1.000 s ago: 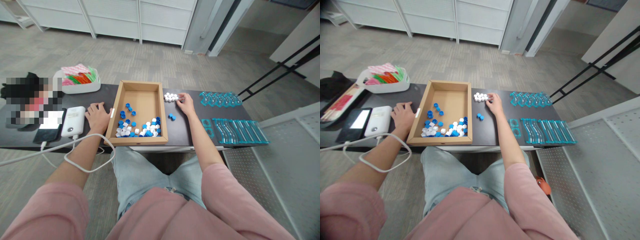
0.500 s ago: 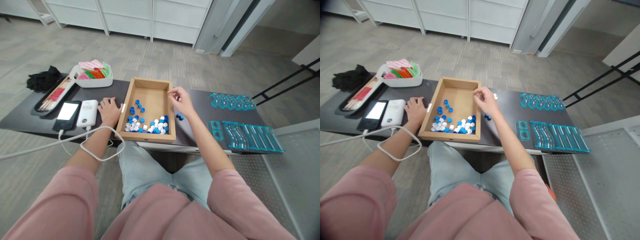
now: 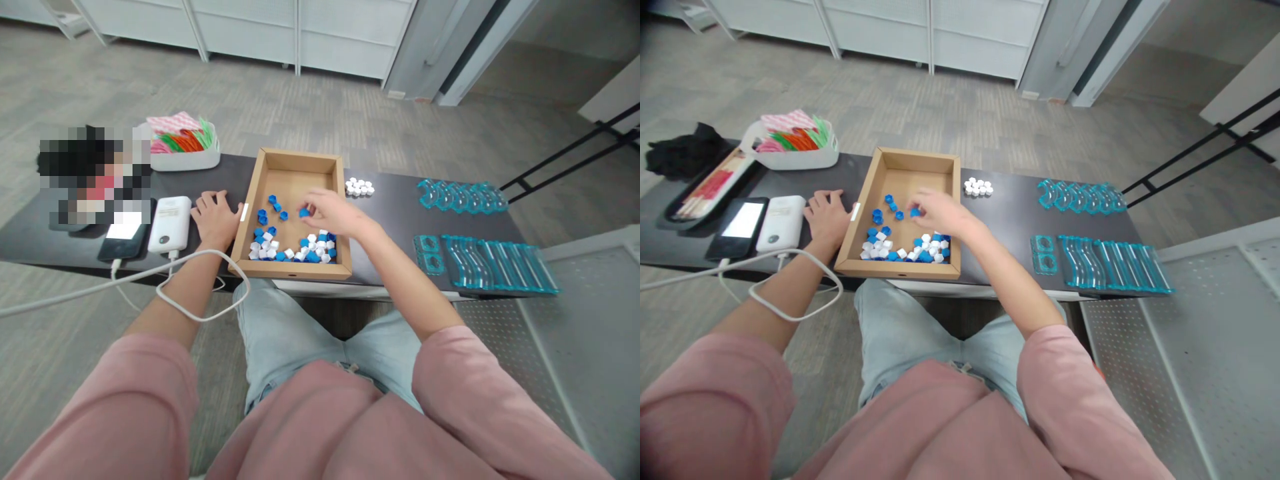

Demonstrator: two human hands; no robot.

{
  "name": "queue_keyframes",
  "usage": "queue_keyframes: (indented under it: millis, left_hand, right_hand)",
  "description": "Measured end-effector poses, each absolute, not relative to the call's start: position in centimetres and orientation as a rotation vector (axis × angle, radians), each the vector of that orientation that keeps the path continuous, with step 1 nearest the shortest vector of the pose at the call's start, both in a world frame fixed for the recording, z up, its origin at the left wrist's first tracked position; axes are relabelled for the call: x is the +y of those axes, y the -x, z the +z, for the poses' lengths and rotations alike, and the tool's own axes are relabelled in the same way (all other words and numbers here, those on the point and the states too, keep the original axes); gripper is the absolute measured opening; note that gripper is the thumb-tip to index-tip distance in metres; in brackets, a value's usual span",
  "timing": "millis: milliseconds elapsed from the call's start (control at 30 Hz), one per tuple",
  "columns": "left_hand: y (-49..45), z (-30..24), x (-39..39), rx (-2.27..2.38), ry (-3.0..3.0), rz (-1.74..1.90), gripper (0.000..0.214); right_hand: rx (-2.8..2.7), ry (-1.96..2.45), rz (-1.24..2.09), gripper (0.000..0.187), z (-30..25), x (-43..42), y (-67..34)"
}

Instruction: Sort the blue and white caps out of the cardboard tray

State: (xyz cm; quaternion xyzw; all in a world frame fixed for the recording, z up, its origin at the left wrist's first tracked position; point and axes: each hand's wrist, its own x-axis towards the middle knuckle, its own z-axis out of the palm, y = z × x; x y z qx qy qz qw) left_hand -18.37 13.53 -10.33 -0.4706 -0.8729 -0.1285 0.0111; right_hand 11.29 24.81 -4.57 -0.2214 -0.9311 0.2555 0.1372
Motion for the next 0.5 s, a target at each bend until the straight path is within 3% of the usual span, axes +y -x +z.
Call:
queue_keyframes:
  millis: [267, 367, 500]
  left_hand:
    - [18.3, -10.0, 13.5, -2.749, 1.484, -0.406, 0.071]
    - [18.1, -9.5, 13.4, -2.771, 1.503, -0.395, 0.071]
    - [17.9, -9.3, 13.3, -2.773, 1.496, -0.416, 0.069]
  right_hand:
    - [-2.519, 1.239, 0.582, 0.039, -5.3, 29.4, -25.6]
    - [-2.559, 1.349, 0.698, 0.038, -6.4, 28.9, -26.8]
    - [-2.473, 1.229, 1.011, 0.053, -7.3, 28.6, -27.4]
